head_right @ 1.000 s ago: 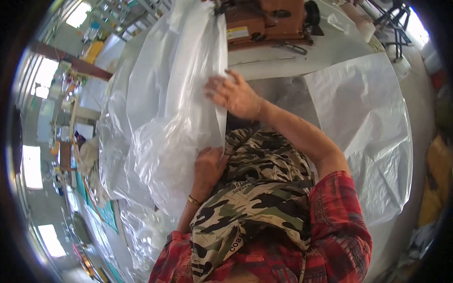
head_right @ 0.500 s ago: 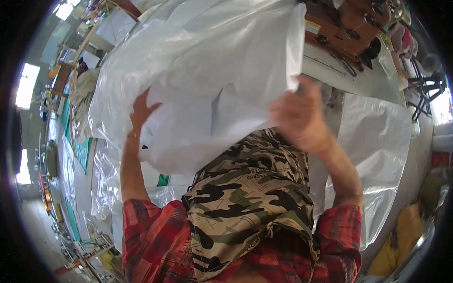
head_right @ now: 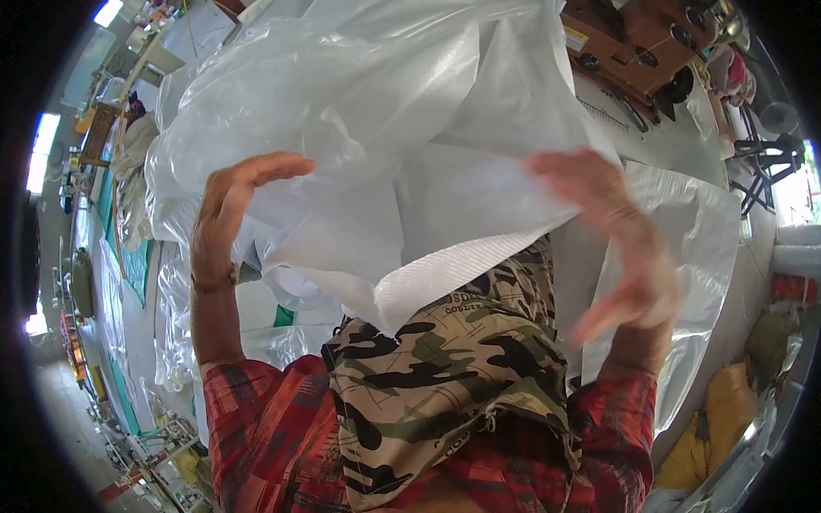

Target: The person aligns and feeds the edges of large plastic sheets through a sewing machine to sew them together.

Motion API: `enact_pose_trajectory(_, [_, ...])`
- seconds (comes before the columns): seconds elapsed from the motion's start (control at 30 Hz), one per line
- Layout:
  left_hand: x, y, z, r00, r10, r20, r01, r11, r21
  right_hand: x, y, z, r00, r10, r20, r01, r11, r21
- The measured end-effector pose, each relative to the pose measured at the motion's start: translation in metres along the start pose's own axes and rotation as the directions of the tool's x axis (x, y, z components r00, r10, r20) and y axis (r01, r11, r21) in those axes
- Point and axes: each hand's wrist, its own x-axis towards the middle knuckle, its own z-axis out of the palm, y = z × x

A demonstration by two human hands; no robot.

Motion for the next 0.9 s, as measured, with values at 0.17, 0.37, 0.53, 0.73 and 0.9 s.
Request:
enact_pose_trajectory(0.17, [0.008, 0.046, 0.048, 0.948, 0.208, 0.242, -0.258, 0.945, 0.201, 0.029, -0.032, 0.063, 0.984, -0.032, 0.174, 0.062, 0.983, -0.171])
enact_pose_trajectory(0.37, [-0.013, 0.020, 0.040, 0.939, 0.345, -0.017, -0.282, 0.793, 0.540, 0.027, -0.013, 0.062, 0.982, -0.179, 0.062, 0.187, 0.971, -0.151])
enact_pose_trajectory(0.53, [-0.070, -0.045, -0.043, 0.185, 0.235, -0.954, 0.103, 0.961, 0.257, -0.038, 0.015, 0.045, 0.702, 0.044, -0.711, -0.376, 0.871, -0.316])
enact_pose_trajectory(0.73, [-0.266, -0.191, -0.241, -0.098, 0.652, -0.752, 0.608, 0.637, 0.474, -0.182, 0.127, -0.041, -0.110, 0.046, -0.993, -0.794, 0.596, 0.115])
enact_pose_trajectory(0.9, [-0.423, -0.256, -0.286, -0.096, 0.368, -0.925, 0.973, 0.229, -0.010, -0.233, 0.180, -0.051, 0.053, 0.083, -0.995, -0.927, 0.376, -0.017])
